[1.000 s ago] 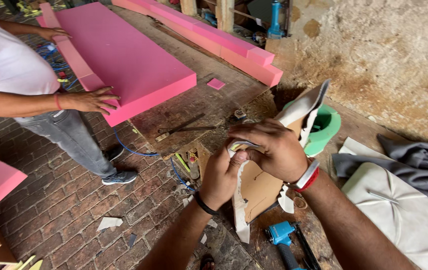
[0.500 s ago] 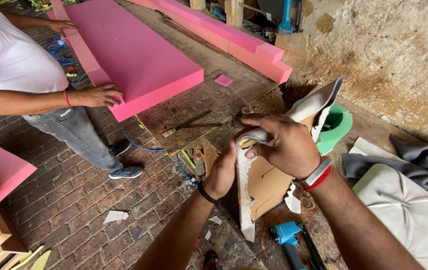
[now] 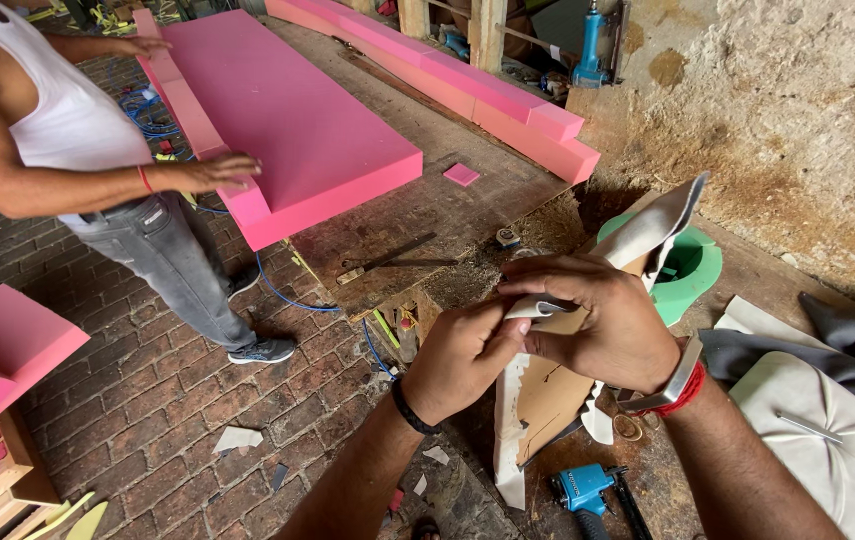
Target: The person staples fabric onto a rectangular cushion frame using a pneumatic staple gun, trims excess fabric with scissors, and smooths the surface. They then place a yellow foam pad on the workbench and position a gray fabric piece over it.
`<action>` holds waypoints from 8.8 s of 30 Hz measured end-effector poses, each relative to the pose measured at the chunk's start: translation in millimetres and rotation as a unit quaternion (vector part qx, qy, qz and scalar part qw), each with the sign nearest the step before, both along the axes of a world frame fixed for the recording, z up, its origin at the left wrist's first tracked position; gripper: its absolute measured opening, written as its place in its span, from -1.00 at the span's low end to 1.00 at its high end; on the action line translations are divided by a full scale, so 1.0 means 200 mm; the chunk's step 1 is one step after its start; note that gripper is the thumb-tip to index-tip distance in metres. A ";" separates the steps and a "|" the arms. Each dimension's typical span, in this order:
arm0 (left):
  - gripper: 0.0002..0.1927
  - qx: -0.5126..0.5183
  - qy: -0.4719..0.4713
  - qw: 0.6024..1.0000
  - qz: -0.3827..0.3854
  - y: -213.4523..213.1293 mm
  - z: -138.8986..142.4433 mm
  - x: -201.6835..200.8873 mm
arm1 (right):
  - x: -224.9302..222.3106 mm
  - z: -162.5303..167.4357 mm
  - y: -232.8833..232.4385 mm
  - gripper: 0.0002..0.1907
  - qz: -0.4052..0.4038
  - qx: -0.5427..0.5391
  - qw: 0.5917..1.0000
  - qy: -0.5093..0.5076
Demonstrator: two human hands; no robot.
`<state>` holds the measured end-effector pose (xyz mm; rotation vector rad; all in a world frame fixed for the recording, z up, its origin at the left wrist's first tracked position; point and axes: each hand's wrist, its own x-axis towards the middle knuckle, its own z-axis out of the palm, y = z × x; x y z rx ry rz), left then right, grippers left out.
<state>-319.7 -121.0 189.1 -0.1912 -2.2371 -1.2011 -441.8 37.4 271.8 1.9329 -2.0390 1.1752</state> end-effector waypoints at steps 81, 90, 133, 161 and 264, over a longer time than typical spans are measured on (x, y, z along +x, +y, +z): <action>-0.19 0.045 -0.100 0.990 -0.092 0.13 0.00 0.01 | 0.36 -0.34 0.63 -0.35 -0.205 0.073 0.918 -0.331; -0.09 -0.008 -0.146 0.986 -0.076 0.14 -0.01 0.02 | 0.38 -0.30 0.65 -0.31 -0.213 0.060 0.915 -0.339; 0.16 -0.192 -0.314 0.925 -0.098 0.24 0.29 -0.07 | 0.31 -0.13 0.75 -0.36 -0.216 0.081 0.905 -0.357; -0.81 0.094 -0.076 0.989 0.081 0.31 -0.28 0.10 | 0.07 -1.95 1.36 -0.11 -0.463 0.411 0.741 -0.259; -0.34 0.014 -0.298 0.949 -0.101 0.14 -0.52 0.33 | 0.85 -0.85 0.65 -0.62 -0.306 0.228 0.873 -0.303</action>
